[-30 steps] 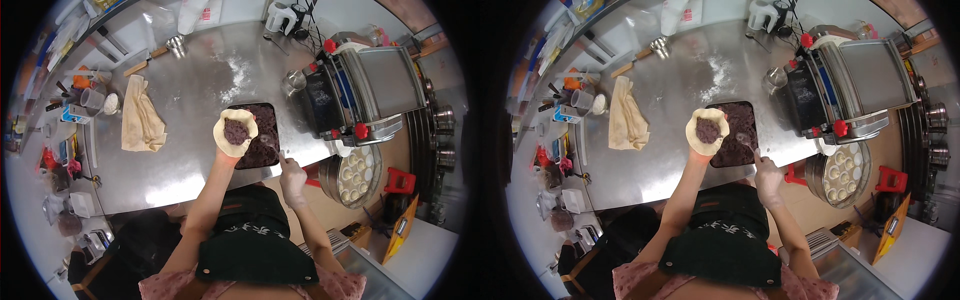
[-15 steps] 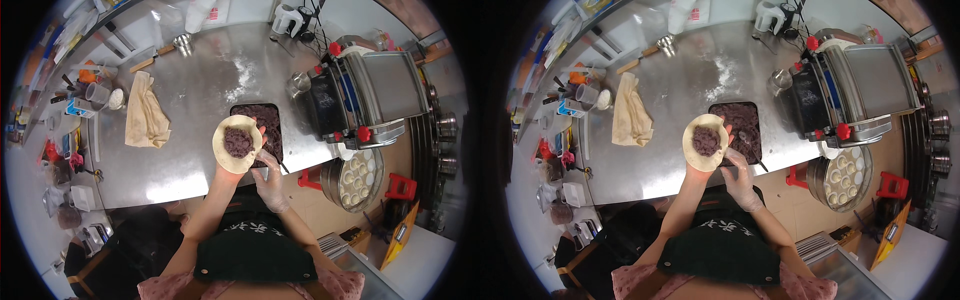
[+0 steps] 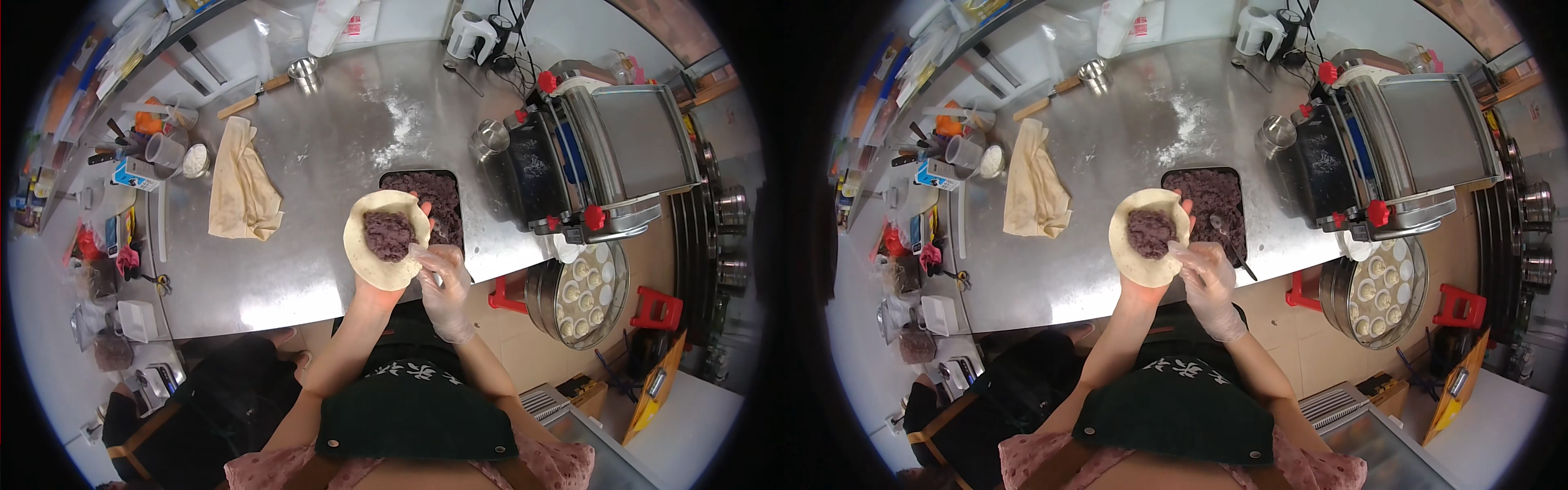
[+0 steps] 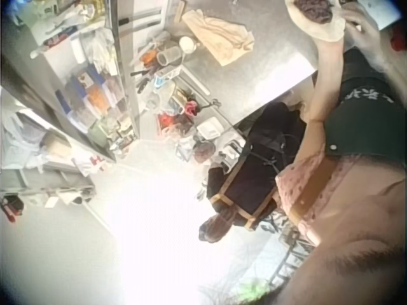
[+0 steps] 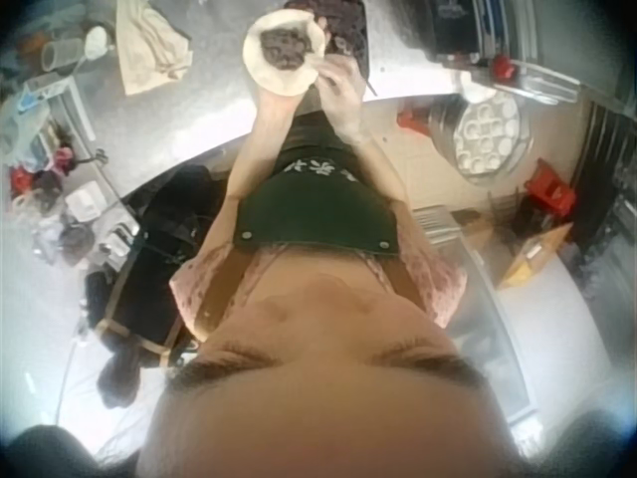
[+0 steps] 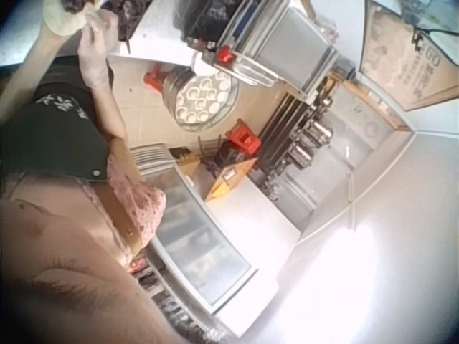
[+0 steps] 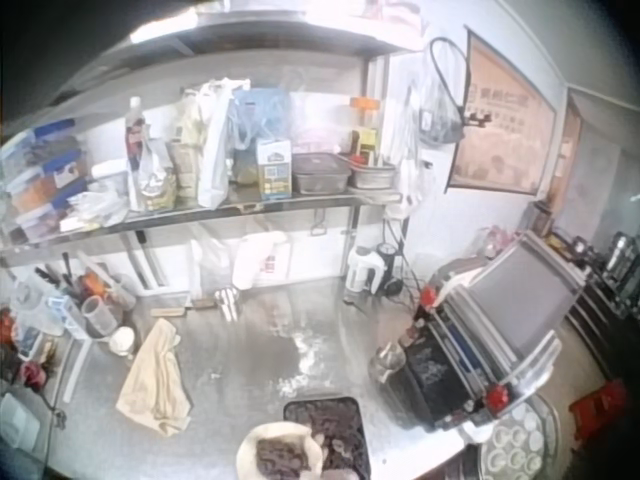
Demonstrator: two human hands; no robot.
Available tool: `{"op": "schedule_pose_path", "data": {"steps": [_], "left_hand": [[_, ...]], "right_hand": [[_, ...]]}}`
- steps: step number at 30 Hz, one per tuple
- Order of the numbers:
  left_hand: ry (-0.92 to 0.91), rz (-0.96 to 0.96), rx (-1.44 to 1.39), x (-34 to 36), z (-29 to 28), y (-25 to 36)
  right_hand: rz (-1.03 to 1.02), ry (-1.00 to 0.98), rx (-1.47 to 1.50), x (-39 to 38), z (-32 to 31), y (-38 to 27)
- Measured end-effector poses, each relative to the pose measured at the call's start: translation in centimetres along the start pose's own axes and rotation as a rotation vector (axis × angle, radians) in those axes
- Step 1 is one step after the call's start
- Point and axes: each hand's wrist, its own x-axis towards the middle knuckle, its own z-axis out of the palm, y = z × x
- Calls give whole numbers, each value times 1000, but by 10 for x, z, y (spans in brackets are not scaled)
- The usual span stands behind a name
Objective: The person makes buns by filling dough wrappers with bean paste and pinching them closed, places a bun into a steamer basket, retrieves a new container of filling from the refrigerator, and uncovers more dough wrappers to fill.
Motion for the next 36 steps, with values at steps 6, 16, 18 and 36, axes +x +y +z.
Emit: {"op": "schedule_pose_path", "data": {"steps": [6, 16, 18, 36], "left_hand": [[46, 82, 77, -6, 21, -1], [-110, 272, 336, -7, 10, 4], [-96, 130, 52, -8, 12, 5], [59, 53, 40, -23, 16, 6]], "right_hand": [[24, 99, 14, 0, 3, -3], [65, 162, 10, 3, 6, -21], [104, 152, 34, 4, 5, -28], [252, 10, 48, 13, -11, -46]]}}
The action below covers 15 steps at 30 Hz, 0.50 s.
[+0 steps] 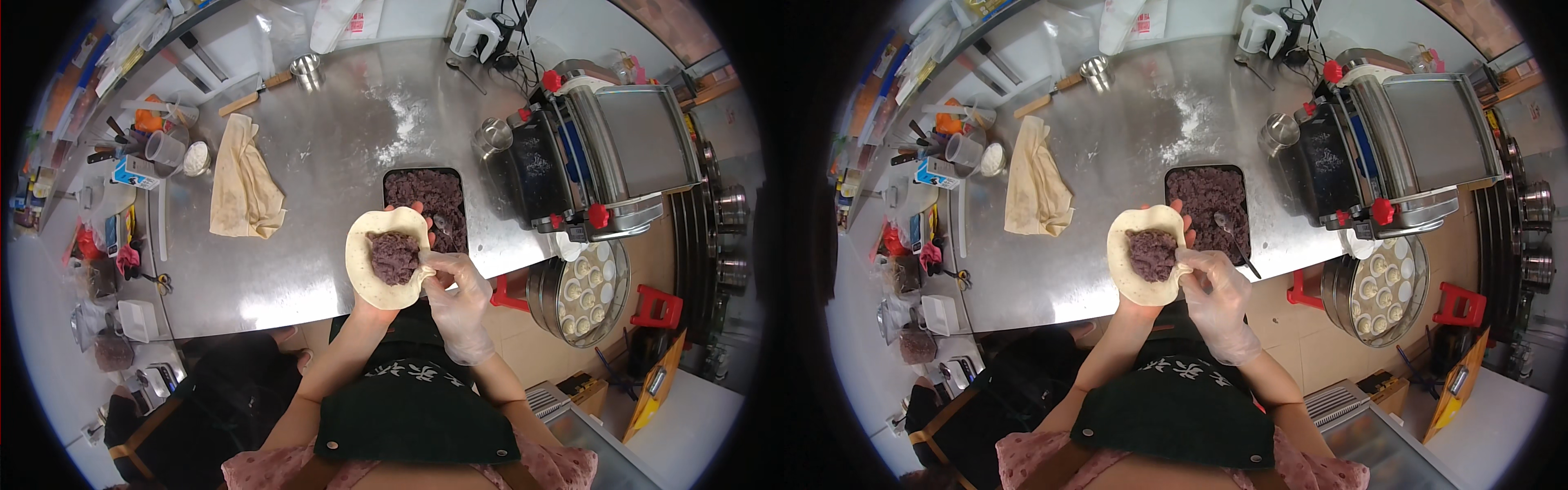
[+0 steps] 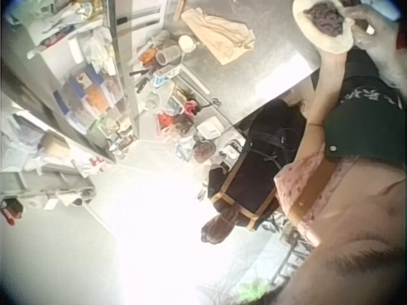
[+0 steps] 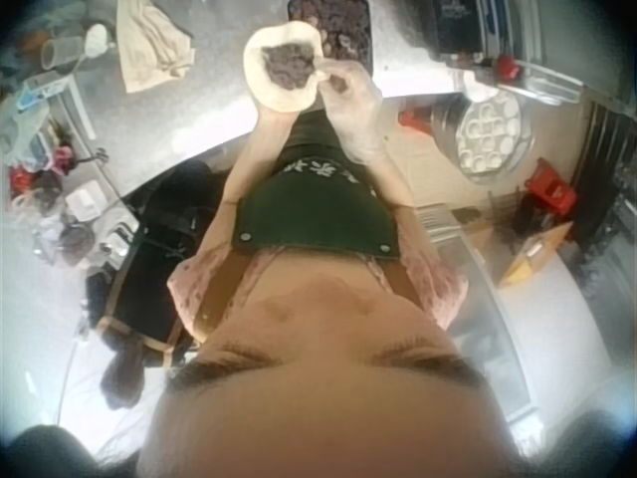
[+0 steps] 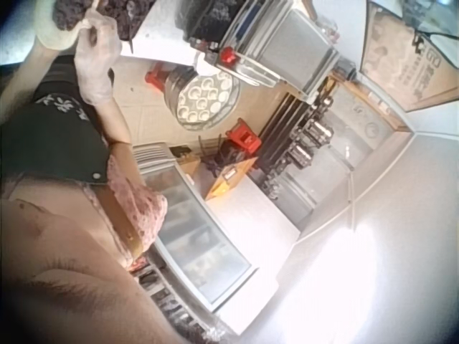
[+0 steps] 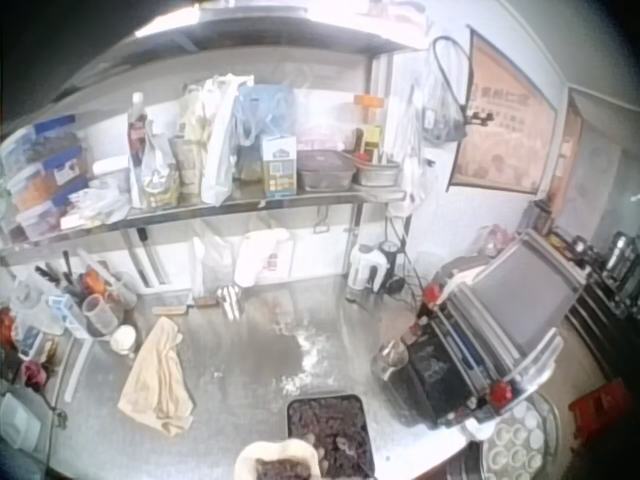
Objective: The person makes buns by filling dough wrappers with bean paste and pinching them closed, places a bun into a steamer basket, retrieves a new container of filling from the refrigerator, and uncovers more dough wrappers to fill.
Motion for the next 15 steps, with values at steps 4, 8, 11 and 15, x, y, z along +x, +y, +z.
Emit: {"op": "schedule_pose_path", "data": {"steps": [4, 8, 11, 15], "left_hand": [[-108, 121, 383, -8, 8, -1], [-232, 10, 212, -6, -8, 5], [-191, -86, 113, -3, -12, 7], [-120, -169, 34, -3, -12, 7]], "right_hand": [[-148, -49, -14, 11, -4, -2], [-133, -161, -217, 22, -15, -10], [-158, -192, -250, 25, -19, -9], [-131, -235, -177, 17, -21, -2]]}}
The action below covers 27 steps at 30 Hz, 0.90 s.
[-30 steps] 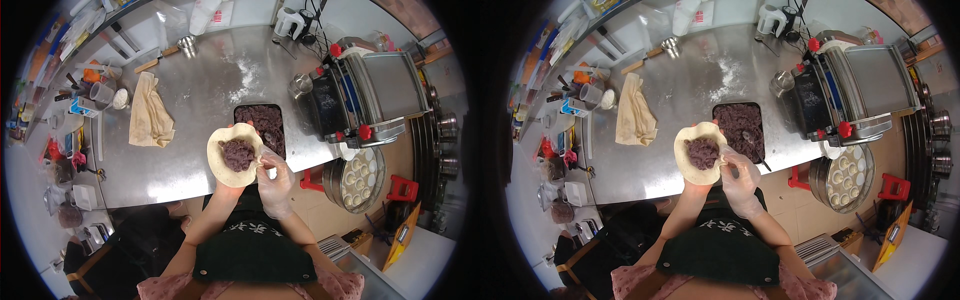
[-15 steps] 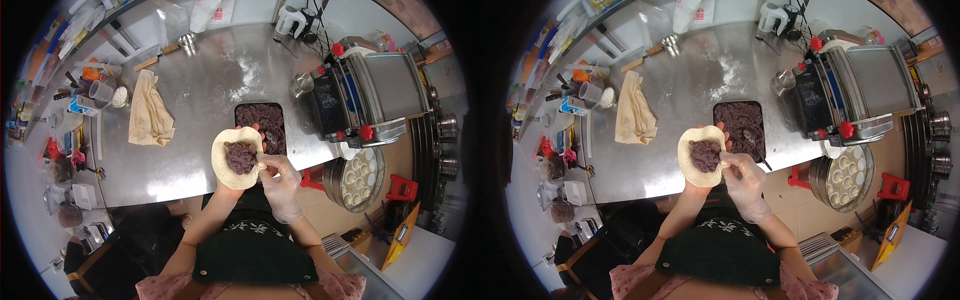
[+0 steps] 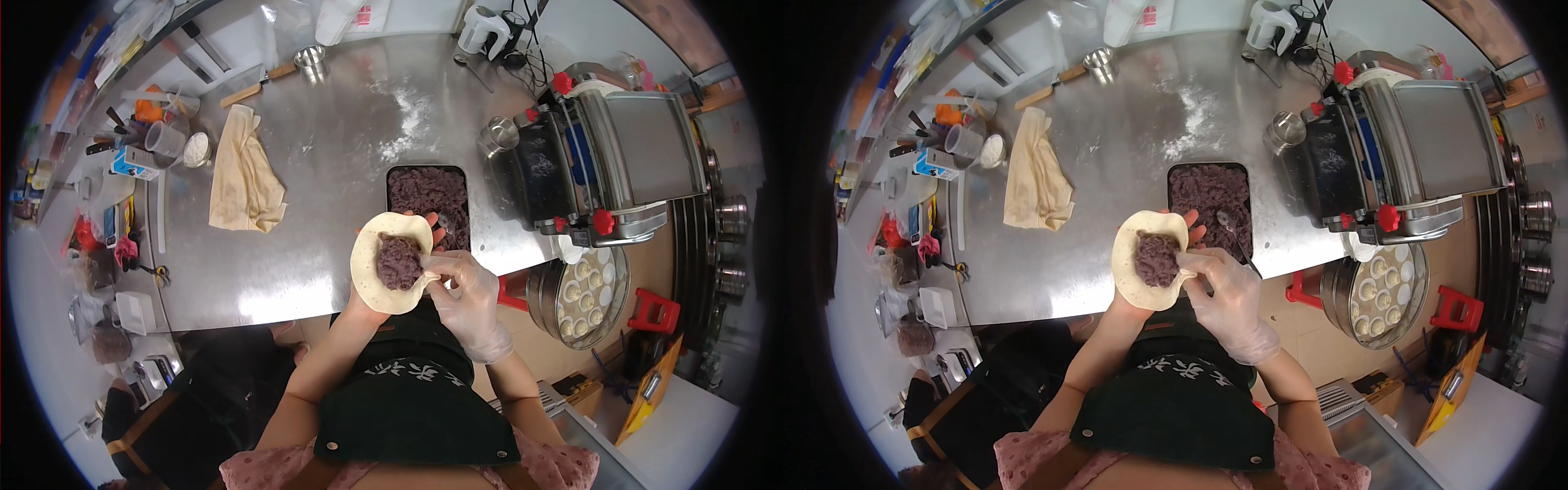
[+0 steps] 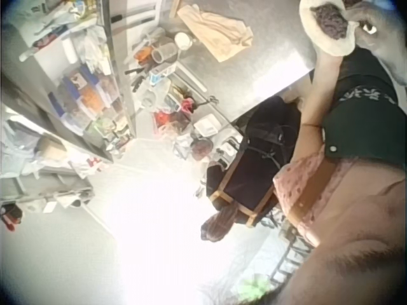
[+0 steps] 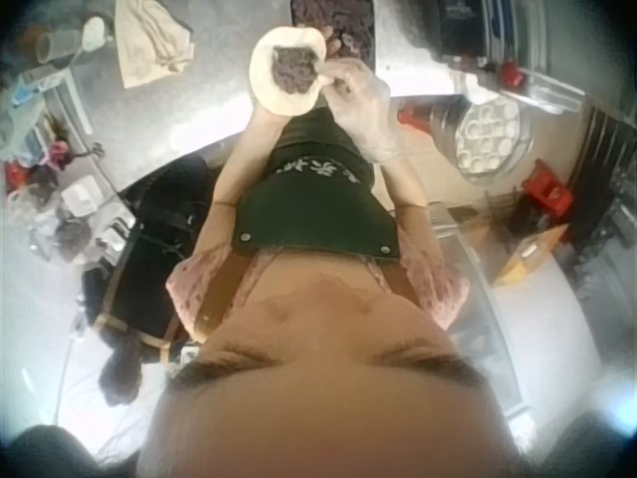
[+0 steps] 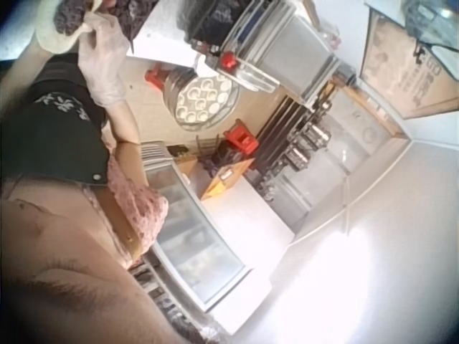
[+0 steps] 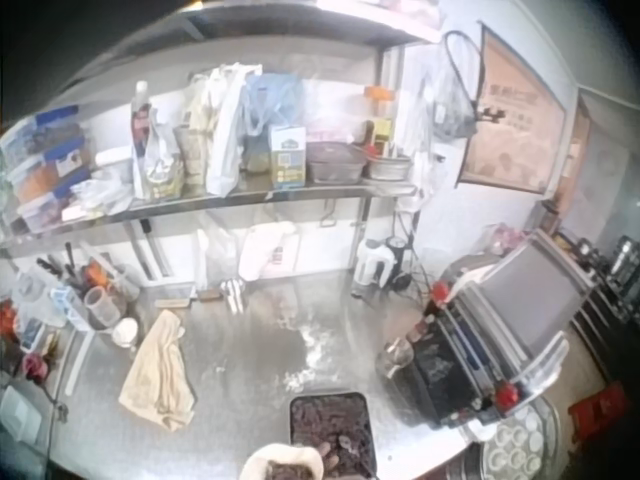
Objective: The person makes buns by filling dough wrappers with bean paste and pinching them closed, places a bun into a steamer basket, retrieves a new container of filling from the refrigerator, and uncovers more dough wrappers to fill.
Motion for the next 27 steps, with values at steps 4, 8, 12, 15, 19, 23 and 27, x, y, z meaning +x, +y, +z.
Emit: {"op": "schedule_pose_path", "data": {"steps": [4, 8, 12, 15, 19, 23, 27], "left_hand": [[30, -108, -101, 0, 2, 5], [-95, 71, 425, -1, -15, -1], [39, -155, 80, 3, -19, 5], [-99, -301, -42, -4, -14, 19], [114, -296, 303, -23, 6, 23], [305, -246, 438, -23, 14, 20], [305, -230, 520, -22, 12, 19]], "right_hand": [[10, 19, 96, 2, 2, 0], [138, -51, -8, 11, -7, -6], [21, -48, -22, 9, -9, 5], [61, -86, 26, 5, -12, 7], [117, -24, 158, 2, -6, 9], [100, -39, 91, 8, -8, 10], [74, -161, -105, 6, -11, 18]]}}
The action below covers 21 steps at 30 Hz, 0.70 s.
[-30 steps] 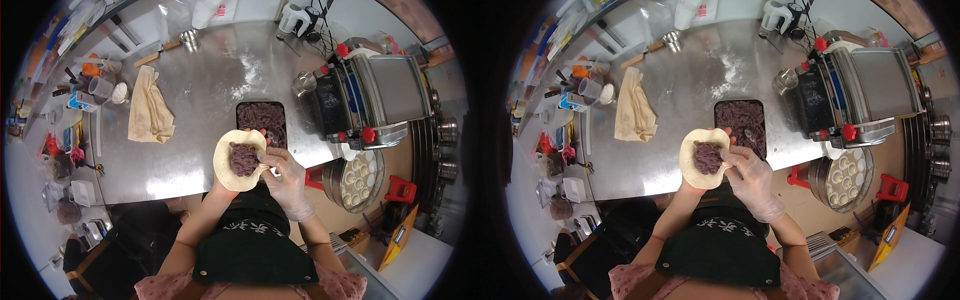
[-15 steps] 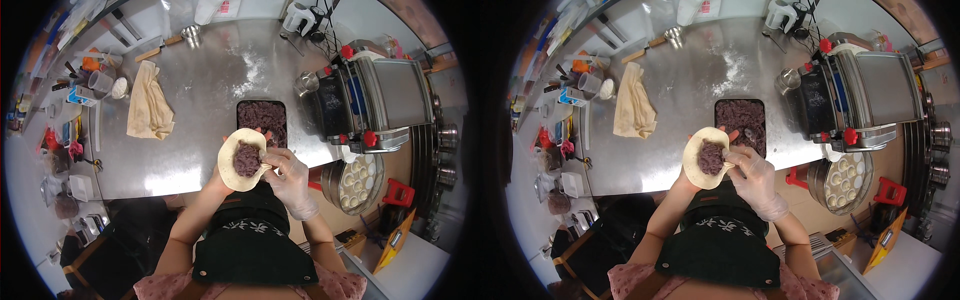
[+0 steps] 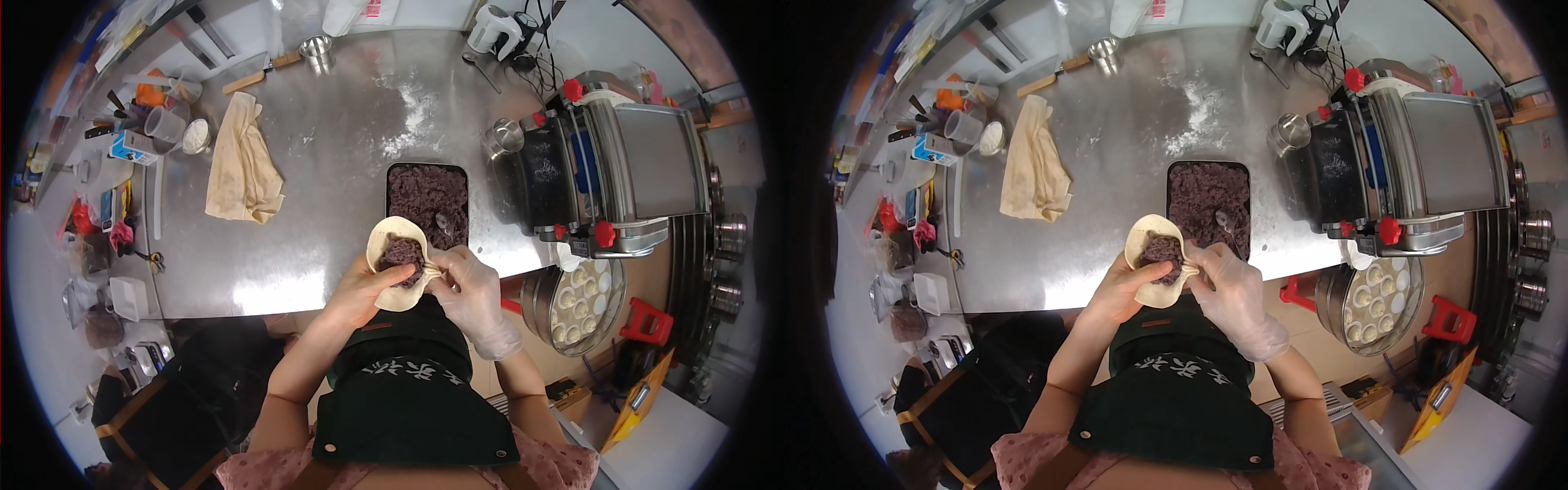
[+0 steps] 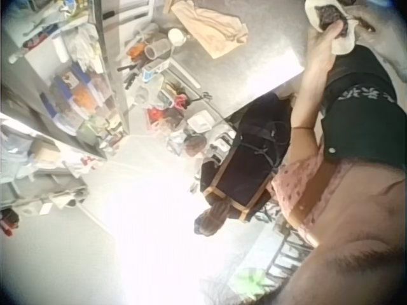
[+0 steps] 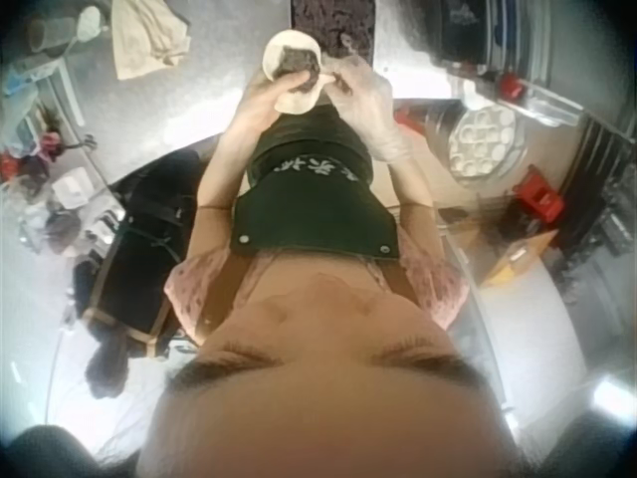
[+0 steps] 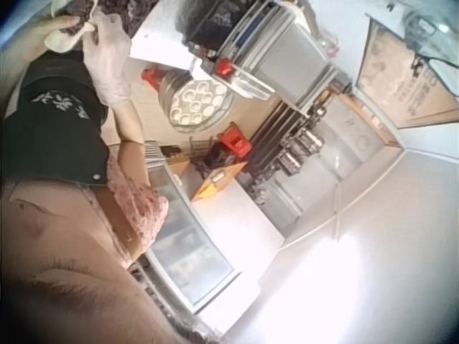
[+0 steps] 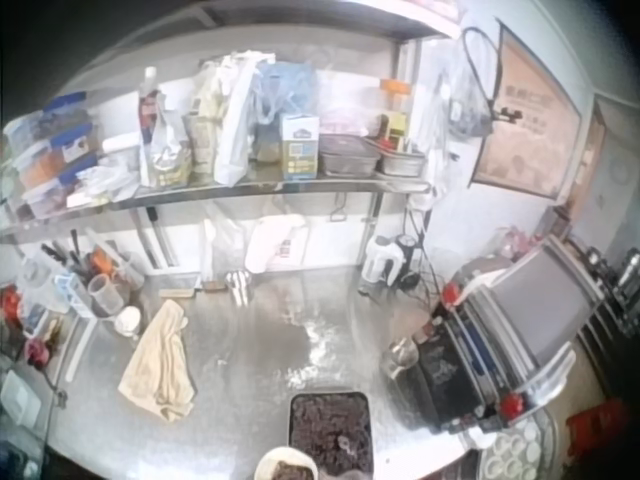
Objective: The person makes buns by filling dough wrappers with bean paste and pinching them closed, places a bun into a steamer basket, retrieves a new container of filling from the refrigerator, and uncovers more dough wrappers to fill.
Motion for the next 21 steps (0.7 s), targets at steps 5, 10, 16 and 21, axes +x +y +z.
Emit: {"op": "schedule_pose_path", "data": {"steps": [5, 10, 16, 21], "left_hand": [[-18, 12, 109, 3, -2, -2], [-35, 27, 224, 3, 0, 6], [-152, -36, 223, 2, 10, 25], [-109, 44, 319, 6, 10, 22]], "right_hand": [[-67, -78, -21, -2, -1, 3], [282, -44, 337, 3, -2, -3], [-27, -138, 94, 2, -8, 6], [-43, -56, 94, -2, 2, 3]]}}
